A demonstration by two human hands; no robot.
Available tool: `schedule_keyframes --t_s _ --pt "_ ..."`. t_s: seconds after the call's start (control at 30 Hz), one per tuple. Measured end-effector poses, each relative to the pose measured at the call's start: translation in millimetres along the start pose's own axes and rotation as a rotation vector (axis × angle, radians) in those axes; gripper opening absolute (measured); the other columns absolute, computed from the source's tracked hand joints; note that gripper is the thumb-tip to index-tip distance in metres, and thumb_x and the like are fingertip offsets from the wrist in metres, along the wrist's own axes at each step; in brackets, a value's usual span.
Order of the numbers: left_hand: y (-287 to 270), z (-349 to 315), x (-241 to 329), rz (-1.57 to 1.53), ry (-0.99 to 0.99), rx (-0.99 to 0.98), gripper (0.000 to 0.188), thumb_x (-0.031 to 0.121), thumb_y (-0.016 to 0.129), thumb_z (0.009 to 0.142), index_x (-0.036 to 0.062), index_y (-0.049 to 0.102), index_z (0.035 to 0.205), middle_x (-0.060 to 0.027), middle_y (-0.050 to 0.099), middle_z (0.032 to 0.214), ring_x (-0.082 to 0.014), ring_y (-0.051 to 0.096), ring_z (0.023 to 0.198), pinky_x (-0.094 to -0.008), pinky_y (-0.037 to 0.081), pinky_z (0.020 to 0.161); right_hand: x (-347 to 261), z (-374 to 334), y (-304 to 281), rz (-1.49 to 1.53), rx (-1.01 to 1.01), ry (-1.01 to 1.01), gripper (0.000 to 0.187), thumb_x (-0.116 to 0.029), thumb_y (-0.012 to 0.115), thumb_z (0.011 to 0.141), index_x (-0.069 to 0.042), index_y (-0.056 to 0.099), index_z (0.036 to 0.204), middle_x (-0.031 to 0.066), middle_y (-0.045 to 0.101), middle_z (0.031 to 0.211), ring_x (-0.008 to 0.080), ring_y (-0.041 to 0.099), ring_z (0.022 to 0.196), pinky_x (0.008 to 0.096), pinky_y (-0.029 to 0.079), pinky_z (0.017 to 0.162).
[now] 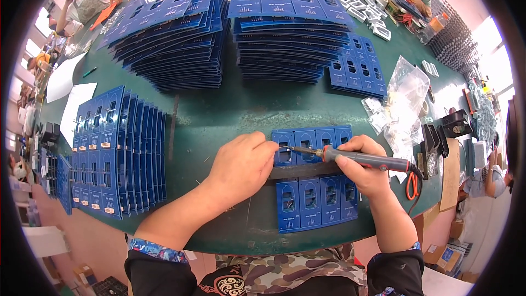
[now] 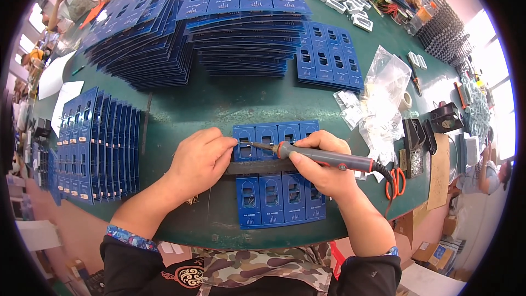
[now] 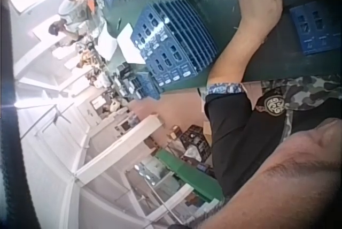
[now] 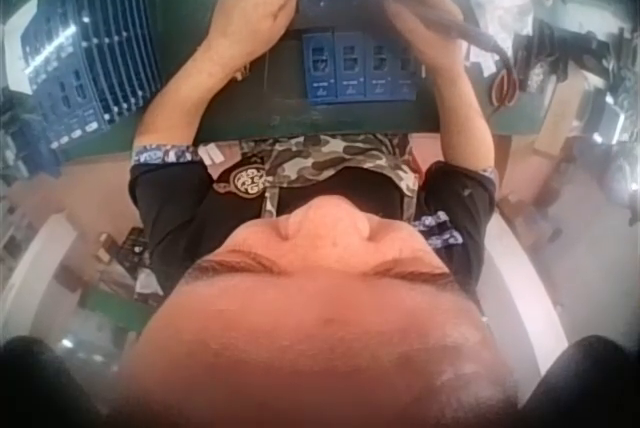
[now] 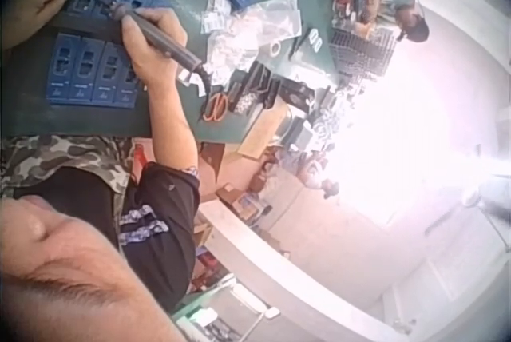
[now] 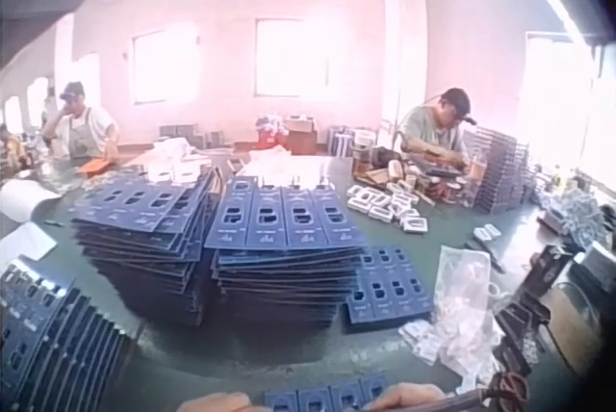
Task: The person aligns a blue panel on the workbench, places a metal bar across it, and solders small metal pins into the panel slots using a soldering iron and solder wire.
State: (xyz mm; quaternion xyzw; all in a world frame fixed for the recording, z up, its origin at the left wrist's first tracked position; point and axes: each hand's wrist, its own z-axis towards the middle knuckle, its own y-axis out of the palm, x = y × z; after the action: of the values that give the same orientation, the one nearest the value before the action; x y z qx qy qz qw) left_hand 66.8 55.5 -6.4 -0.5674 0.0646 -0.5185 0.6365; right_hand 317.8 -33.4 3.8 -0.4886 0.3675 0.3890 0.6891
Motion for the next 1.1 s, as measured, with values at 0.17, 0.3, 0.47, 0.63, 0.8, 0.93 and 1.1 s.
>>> schedule_keyframes --t_s 0.17,0.3,0.47,0.63,0.8,0.93,1.1 --pt "-0.3 0.6 0.6 0.006 0.002 -0.007 0.012 0.006 0.066 0.080 0.0041 0.066 0.092 -0.0097 0.057 0.079 -0.0310 0.060 0.074 -0.0410 0.050 0.065 0.2 0.6 0.5 -0.015 0.002 -0.006 0.018 -0.015 0.076 0.076 -0.001 0.067 0.083 0.0078 0.067 0.073 0.0134 0.061 0.063 0.0285 0.047 0.057" --pt "-0.2 0.7 0.6 0.008 -0.004 -0.015 0.012 0.006 0.066 0.080 0.0039 0.066 0.091 -0.0097 0.057 0.079 -0.0309 0.060 0.075 -0.0409 0.050 0.065 -1.8 0.7 0.6 -0.003 -0.007 0.014 0.018 -0.015 0.076 0.076 -0.001 0.067 0.083 0.0076 0.066 0.073 0.0134 0.061 0.063 0.0286 0.046 0.057" --pt "-1.1 0.9 1.1 0.016 -0.007 -0.022 0.011 0.005 0.066 0.080 0.0040 0.066 0.091 -0.0095 0.057 0.079 -0.0308 0.060 0.075 -0.0406 0.050 0.065 0.3 -0.9 -0.4 0.010 -0.005 0.021 0.017 -0.013 0.075 0.077 0.000 0.066 0.084 0.0075 0.066 0.074 0.0130 0.060 0.064 0.0285 0.046 0.058" --pt "-2.3 1.1 1.3 0.008 0.006 -0.007 0.011 0.005 0.066 0.080 0.0045 0.066 0.091 -0.0092 0.057 0.080 -0.0308 0.060 0.075 -0.0410 0.050 0.065 1.6 -1.8 -1.2 0.095 0.031 0.043 0.017 -0.012 0.075 0.078 0.000 0.066 0.085 0.0074 0.066 0.074 0.0115 0.059 0.064 0.0267 0.045 0.057" --pt "-1.4 1.5 1.0 0.005 0.008 -0.015 0.011 0.006 0.066 0.080 0.0046 0.066 0.091 -0.0094 0.057 0.079 -0.0309 0.060 0.075 -0.0411 0.050 0.065 -0.3 0.0 -0.8 0.027 -0.003 -0.019 0.017 -0.012 0.075 0.078 0.000 0.065 0.085 0.0074 0.066 0.073 0.0110 0.059 0.063 0.0263 0.045 0.056" --pt "-0.8 1.8 0.9 0.009 0.004 -0.026 0.011 0.007 0.065 0.081 0.0047 0.066 0.091 -0.0095 0.057 0.080 -0.0309 0.060 0.075 -0.0411 0.050 0.066 -0.6 0.3 -0.1 0.011 -0.010 -0.026 0.016 -0.012 0.075 0.078 -0.001 0.065 0.085 0.0068 0.067 0.073 0.0111 0.059 0.062 0.0265 0.045 0.056" --pt "-0.5 3.0 0.9 0.011 0.000 -0.039 0.010 0.007 0.065 0.081 0.0048 0.066 0.091 -0.0096 0.057 0.080 -0.0308 0.060 0.076 -0.0411 0.050 0.066 0.5 0.4 0.3 0.022 -0.015 -0.024 0.017 -0.013 0.075 0.077 -0.001 0.065 0.084 0.0069 0.066 0.072 0.0115 0.059 0.062 0.0265 0.045 0.056"
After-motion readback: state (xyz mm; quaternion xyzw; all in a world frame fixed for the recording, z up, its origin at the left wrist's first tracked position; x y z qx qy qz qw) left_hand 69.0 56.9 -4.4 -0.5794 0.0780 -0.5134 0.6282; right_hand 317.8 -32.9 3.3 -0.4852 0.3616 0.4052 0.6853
